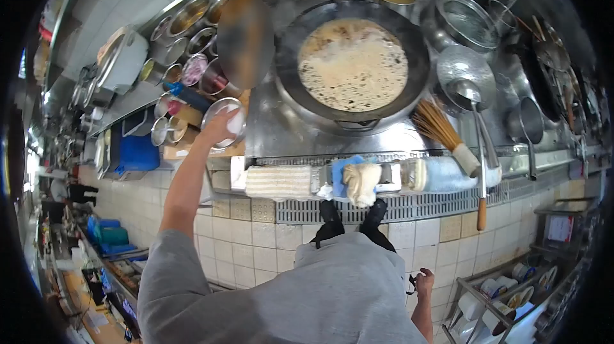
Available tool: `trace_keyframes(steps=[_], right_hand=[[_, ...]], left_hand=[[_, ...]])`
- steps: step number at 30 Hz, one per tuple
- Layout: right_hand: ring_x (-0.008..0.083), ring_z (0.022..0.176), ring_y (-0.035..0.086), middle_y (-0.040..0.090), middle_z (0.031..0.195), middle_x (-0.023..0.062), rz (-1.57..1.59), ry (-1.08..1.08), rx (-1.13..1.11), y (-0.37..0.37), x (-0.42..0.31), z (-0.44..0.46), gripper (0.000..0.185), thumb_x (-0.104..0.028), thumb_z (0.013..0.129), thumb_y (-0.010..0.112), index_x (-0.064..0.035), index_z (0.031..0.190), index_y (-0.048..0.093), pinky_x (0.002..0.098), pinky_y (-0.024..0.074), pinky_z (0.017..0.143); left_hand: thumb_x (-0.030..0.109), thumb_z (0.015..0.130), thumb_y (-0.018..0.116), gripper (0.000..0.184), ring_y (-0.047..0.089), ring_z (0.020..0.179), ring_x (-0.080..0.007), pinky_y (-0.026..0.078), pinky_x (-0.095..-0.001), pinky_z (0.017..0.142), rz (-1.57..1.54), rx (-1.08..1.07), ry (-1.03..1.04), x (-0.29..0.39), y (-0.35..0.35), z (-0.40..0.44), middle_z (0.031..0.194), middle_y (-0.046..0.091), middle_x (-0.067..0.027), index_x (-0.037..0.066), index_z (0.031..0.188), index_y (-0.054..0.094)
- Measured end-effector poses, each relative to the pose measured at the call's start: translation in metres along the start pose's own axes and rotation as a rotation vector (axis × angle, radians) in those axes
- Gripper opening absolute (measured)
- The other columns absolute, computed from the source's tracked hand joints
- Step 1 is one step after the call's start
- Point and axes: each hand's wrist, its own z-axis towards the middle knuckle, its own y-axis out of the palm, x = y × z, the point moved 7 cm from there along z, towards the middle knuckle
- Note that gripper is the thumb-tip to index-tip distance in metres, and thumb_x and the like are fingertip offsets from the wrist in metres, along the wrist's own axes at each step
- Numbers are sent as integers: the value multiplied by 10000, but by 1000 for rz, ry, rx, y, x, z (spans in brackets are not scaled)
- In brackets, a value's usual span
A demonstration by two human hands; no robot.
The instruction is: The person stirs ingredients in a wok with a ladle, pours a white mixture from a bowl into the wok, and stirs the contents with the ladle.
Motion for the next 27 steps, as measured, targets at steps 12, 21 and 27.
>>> trace_keyframes(steps=[12,21,27], right_hand=[[154,449,518,605,659,121,42,3,0,-4,-2,-12,415,-22,708,502,40,1114,561,280,412,395],[135,427,484,620,687,136,45,55,12,-9,3,-14,431,-9,725,478,26,1150,541,271,371,350],[132,395,489,608,640,129,33,34,-21,-5,-8,-8,429,-21,729,469,27,1150,532,273,371,313]], left_hand=[[101,531,784,793,475,1163,-407,408,-385,991,12,-11,-55,7,2,6,1382,331,-270,131,1277,514],[51,601,707,500,550,1030,-385,453,-407,893,8,24,-43,8,1,13,1222,492,-245,46,1092,614],[142,617,717,333,577,969,-361,463,-416,836,-70,71,-113,-14,-2,17,1039,595,-233,42,931,671]])
